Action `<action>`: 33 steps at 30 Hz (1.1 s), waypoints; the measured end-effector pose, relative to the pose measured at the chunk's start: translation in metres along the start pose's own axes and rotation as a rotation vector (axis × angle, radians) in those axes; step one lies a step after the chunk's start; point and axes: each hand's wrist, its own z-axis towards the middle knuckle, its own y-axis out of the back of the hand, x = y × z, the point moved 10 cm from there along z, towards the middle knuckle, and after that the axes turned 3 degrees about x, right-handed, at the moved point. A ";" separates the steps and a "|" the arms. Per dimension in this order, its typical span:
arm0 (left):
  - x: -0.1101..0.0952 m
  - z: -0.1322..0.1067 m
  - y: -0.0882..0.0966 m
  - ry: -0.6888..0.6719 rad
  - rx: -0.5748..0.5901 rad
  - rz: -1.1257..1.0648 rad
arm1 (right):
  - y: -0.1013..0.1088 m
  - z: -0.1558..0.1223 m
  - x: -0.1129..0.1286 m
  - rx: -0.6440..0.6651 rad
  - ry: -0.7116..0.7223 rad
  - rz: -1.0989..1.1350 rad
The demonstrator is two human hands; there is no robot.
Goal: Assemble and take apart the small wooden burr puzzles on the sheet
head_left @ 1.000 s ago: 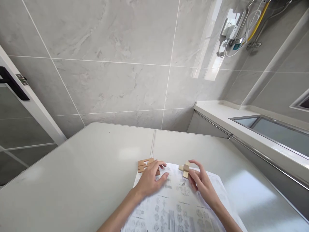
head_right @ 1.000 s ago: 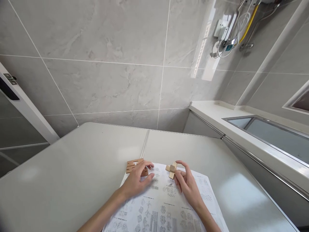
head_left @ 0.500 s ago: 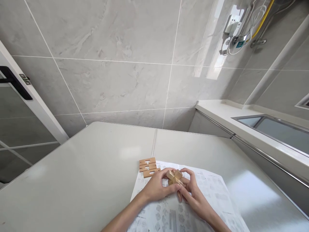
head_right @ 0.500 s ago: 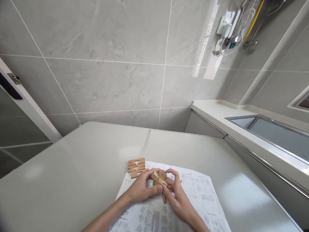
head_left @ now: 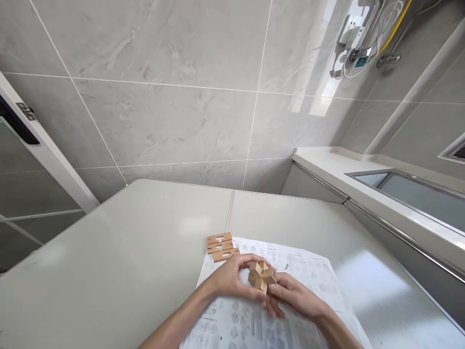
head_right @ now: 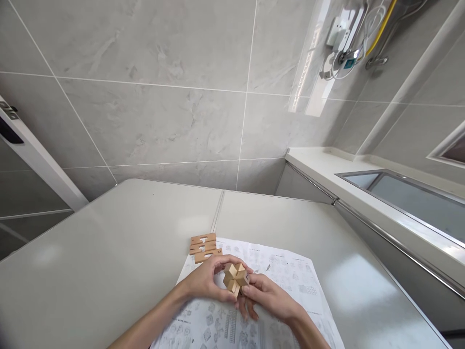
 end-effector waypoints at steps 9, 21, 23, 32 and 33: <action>-0.009 -0.003 0.008 0.022 -0.078 0.156 | 0.006 0.001 0.012 -0.131 0.054 -0.191; -0.009 -0.005 0.016 0.041 -0.220 0.248 | 0.020 -0.003 0.015 -0.377 0.099 -0.480; -0.009 -0.005 0.015 0.040 -0.231 0.243 | 0.020 -0.004 0.016 -0.397 0.112 -0.504; -0.001 -0.004 0.016 0.017 -0.393 0.188 | 0.034 -0.007 0.010 -0.505 0.102 -0.417; 0.000 -0.004 0.017 0.026 -0.407 0.185 | 0.033 -0.006 0.007 -0.487 0.103 -0.373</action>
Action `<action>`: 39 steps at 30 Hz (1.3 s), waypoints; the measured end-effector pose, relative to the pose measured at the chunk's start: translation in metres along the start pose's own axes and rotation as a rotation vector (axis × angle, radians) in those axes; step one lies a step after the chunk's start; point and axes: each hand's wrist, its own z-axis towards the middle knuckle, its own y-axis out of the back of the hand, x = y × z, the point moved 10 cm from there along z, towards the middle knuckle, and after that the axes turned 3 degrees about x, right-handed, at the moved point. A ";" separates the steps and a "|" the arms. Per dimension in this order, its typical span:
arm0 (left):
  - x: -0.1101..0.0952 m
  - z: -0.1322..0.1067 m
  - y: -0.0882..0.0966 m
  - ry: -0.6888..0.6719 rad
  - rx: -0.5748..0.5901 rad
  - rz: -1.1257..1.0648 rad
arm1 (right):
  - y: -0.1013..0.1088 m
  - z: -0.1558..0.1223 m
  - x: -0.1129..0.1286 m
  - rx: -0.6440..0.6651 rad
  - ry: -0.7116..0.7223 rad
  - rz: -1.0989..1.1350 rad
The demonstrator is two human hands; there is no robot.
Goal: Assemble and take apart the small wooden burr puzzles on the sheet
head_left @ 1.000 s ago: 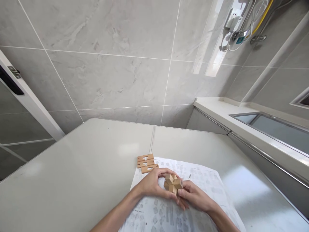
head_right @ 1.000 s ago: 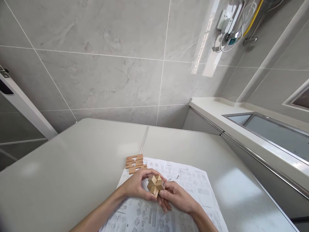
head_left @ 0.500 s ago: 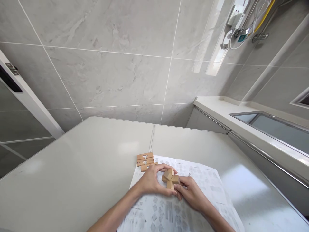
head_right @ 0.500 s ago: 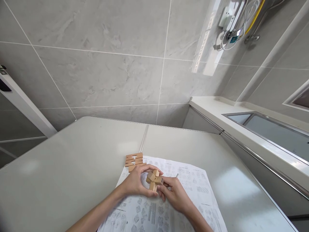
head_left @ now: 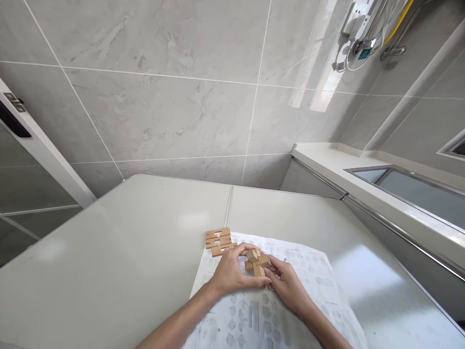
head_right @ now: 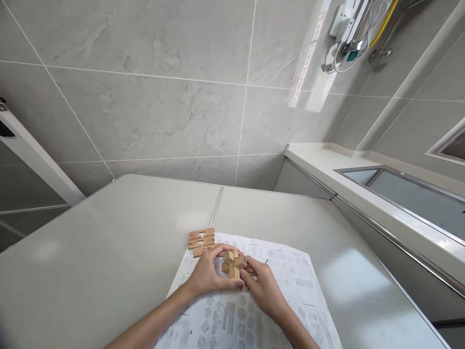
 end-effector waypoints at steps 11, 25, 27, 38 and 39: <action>0.003 -0.001 -0.002 0.059 -0.038 -0.058 | -0.003 0.001 -0.010 -0.084 -0.025 0.155; 0.013 -0.001 -0.002 0.110 -0.064 -0.178 | 0.010 -0.005 -0.003 -0.255 0.053 -0.065; 0.012 -0.002 -0.006 0.115 -0.057 -0.174 | 0.013 -0.010 0.008 -0.323 0.151 -0.227; 0.012 -0.002 -0.015 0.133 -0.028 -0.098 | 0.011 -0.020 0.039 -0.357 0.400 -0.473; 0.012 -0.001 -0.011 0.125 -0.046 -0.131 | 0.013 -0.020 0.040 -0.373 0.392 -0.486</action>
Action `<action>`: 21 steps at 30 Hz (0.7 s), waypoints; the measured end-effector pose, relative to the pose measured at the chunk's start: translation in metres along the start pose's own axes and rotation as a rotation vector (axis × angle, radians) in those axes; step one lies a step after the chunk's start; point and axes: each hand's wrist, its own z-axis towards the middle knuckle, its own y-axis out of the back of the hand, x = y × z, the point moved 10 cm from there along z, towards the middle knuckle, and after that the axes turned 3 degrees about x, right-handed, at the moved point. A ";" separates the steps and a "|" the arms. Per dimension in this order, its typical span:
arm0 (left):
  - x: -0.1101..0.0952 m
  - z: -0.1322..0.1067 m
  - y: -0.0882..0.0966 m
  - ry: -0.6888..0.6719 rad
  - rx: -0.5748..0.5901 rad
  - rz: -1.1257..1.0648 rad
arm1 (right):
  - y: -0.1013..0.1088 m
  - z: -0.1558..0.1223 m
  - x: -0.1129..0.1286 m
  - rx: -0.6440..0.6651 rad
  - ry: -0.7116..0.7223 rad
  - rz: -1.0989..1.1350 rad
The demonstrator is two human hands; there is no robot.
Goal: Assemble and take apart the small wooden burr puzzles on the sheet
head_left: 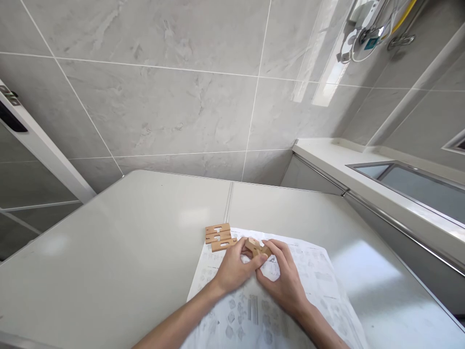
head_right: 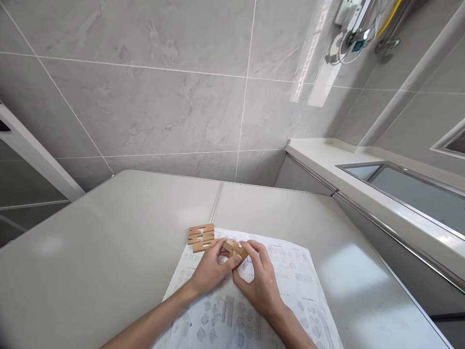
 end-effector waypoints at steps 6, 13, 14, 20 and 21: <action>0.000 0.007 0.024 0.016 -0.084 -0.161 | 0.001 0.005 -0.017 0.026 -0.112 -0.061; -0.001 0.008 0.020 -0.031 -0.008 -0.141 | -0.020 -0.004 -0.038 0.178 -0.131 -0.125; -0.001 0.008 0.019 -0.036 0.005 -0.124 | -0.022 -0.005 -0.040 0.183 -0.127 -0.139; 0.000 0.007 0.018 -0.034 0.009 0.017 | -0.016 -0.002 -0.040 0.171 -0.143 -0.094; -0.001 0.007 0.018 -0.039 0.011 0.034 | -0.012 0.000 -0.038 0.156 -0.153 -0.049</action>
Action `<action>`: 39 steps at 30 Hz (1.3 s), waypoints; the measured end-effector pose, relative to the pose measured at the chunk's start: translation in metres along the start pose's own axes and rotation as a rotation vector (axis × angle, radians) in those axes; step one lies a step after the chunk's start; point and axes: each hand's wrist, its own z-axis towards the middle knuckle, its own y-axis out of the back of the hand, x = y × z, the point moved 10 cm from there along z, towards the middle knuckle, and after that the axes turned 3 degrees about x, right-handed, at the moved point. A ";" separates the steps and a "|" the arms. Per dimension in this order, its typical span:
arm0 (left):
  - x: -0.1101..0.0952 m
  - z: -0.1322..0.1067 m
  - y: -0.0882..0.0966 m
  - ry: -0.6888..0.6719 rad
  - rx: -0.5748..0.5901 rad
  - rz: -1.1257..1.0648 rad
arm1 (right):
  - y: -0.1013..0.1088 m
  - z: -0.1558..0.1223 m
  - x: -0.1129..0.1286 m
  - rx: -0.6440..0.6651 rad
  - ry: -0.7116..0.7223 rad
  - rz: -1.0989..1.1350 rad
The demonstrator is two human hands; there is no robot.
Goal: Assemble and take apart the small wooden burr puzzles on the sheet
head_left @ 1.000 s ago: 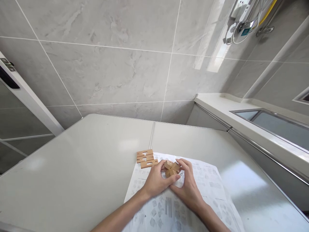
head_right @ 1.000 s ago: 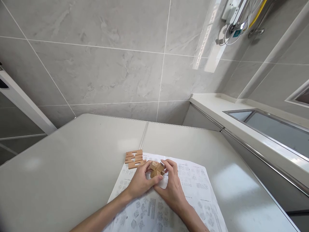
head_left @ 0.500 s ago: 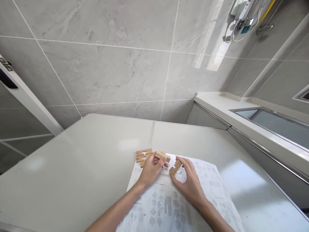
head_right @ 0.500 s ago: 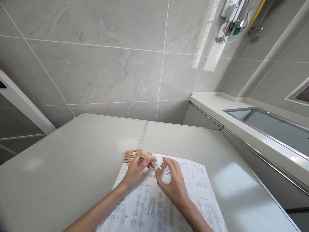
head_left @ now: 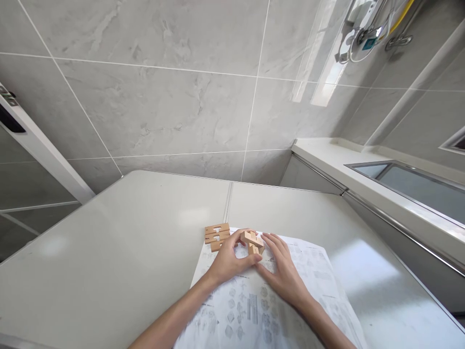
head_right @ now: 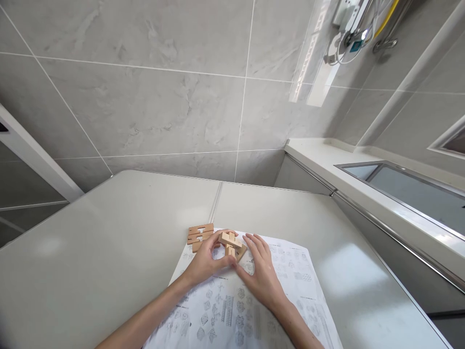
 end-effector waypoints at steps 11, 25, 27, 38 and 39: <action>-0.011 -0.004 -0.016 -0.004 0.147 0.042 | 0.012 0.009 0.011 0.089 -0.113 0.374; -0.003 -0.003 -0.003 -0.014 0.066 0.220 | 0.023 0.000 -0.010 -0.131 -0.234 0.407; 0.000 -0.003 0.000 -0.026 0.059 0.276 | 0.029 0.000 -0.021 -0.178 -0.309 0.449; 0.004 0.004 0.022 -0.055 0.142 0.468 | 0.031 0.003 -0.043 -0.189 -0.460 0.410; 0.002 0.004 0.019 -0.091 0.170 0.497 | 0.029 0.003 -0.044 -0.166 -0.459 0.382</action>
